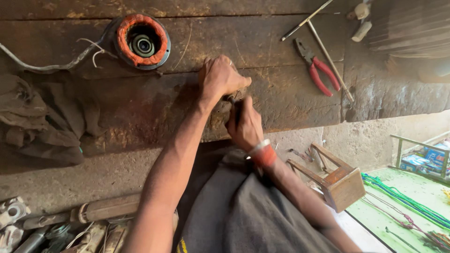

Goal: The person cleans a cylindrical motor component with a cloth, then uses a small metal tool to scrape and clean its surface. They repeatedly rotate and inspect the part while working at a cluttered wooden workbench.

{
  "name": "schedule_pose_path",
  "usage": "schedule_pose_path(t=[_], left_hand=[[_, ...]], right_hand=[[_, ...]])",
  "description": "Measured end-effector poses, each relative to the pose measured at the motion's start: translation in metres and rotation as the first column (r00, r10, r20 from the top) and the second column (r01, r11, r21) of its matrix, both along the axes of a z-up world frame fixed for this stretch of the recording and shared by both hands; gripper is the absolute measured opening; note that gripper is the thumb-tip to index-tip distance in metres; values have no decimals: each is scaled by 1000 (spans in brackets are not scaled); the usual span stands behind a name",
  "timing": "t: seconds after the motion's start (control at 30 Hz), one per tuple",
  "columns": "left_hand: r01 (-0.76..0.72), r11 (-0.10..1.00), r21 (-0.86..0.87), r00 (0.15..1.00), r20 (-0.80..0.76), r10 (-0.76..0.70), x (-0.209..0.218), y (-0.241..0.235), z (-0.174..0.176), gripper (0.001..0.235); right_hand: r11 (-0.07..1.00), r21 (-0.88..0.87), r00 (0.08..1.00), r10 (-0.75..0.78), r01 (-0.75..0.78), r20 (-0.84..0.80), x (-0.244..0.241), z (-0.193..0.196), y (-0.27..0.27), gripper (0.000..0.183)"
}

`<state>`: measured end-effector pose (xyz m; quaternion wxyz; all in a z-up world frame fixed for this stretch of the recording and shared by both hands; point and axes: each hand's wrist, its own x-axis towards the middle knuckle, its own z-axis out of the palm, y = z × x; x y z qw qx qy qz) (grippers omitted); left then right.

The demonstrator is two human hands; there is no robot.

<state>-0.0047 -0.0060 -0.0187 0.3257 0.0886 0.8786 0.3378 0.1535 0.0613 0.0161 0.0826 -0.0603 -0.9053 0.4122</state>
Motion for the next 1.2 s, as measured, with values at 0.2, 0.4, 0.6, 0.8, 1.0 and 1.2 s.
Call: schedule_pose_path(t=[0.2,0.4,0.6,0.8,1.0,1.2], left_hand=[[-42,998,46,994,-99,47,1,-2,-3,30],[-62,991,120,995,-77,71,14,-8,-11,32],[-110,987,113,993,-21,113,25,-19,-9,40],[-179,981,80,984,6,179,24,-28,-8,47],[-284,926,249,900,-264,347,46,-40,-20,48],[-452,766,458,826,-110,553,76,-59,-18,56]], right_hand=[[987,-142,996,-70,77,51,-8,7,-3,9],[897,-369,949,-140,242,282,4,-5,-7,16],[785,-544,946,-161,296,282,8,-8,-16,18],[896,-361,958,-191,258,212,3,-12,-17,21],[828,-434,916,-218,357,338,3,0,-19,18],[883,-379,920,-132,278,369,8,15,-22,17]])
